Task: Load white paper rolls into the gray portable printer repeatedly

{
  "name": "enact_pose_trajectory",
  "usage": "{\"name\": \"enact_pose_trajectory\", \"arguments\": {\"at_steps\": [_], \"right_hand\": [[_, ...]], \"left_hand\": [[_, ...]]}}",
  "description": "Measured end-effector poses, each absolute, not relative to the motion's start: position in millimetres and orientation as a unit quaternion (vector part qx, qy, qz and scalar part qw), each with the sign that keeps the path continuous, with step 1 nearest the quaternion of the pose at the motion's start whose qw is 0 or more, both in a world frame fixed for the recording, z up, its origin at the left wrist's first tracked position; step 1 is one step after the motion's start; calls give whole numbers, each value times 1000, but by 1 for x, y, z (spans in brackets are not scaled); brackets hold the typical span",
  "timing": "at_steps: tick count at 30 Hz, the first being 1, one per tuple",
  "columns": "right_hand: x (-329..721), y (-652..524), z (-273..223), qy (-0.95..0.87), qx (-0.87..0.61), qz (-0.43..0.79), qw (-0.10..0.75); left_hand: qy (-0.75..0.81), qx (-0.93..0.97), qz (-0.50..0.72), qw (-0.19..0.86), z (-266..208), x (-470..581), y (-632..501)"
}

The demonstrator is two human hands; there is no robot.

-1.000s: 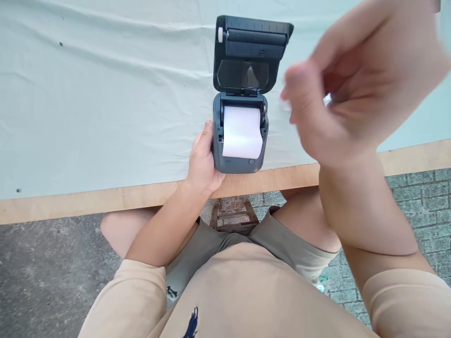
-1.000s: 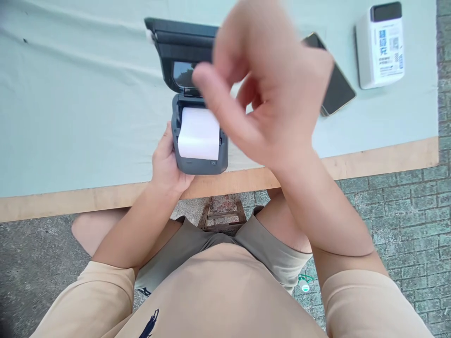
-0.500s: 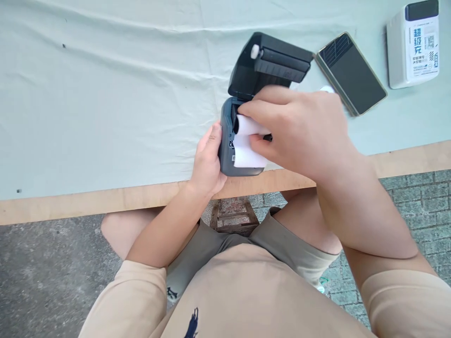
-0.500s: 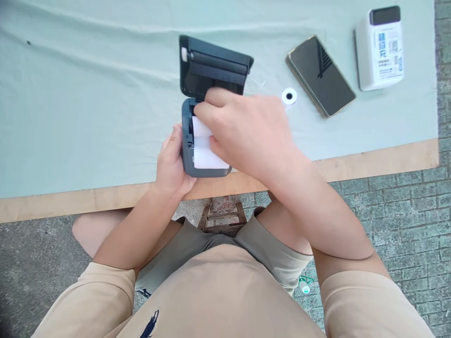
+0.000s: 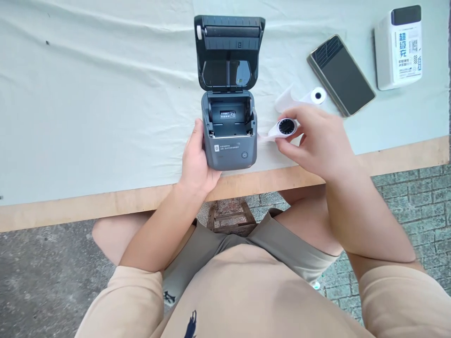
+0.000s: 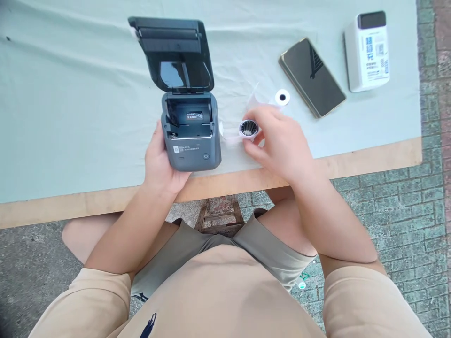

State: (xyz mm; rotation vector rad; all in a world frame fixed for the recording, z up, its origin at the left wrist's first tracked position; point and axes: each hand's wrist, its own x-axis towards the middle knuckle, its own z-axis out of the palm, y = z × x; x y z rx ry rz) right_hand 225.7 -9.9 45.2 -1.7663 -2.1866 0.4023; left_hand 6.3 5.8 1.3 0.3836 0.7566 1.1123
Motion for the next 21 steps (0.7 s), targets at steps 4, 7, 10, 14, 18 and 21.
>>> {"name": "enact_pose_trajectory", "arguments": {"at_steps": [4,7,10,14,18,21], "right_hand": [[237,-13,51,-774,-606,120,139],[252,-11,62,-732,-632,44,250],[265,3,56,-682,-670,22,292],[270,20,31,-684,-679,112,239],[272,23,28,-681,-670,109,275],[265,13,54,-701,-626,96,328]], "left_hand": [[355,178,514,760,-2,5,5],[349,185,518,759,-3,5,5],[340,183,519,763,-3,6,5],[338,168,520,766,-2,6,5],[343,157,512,772,-1,7,4],[354,161,509,768,0,7,3]]}}
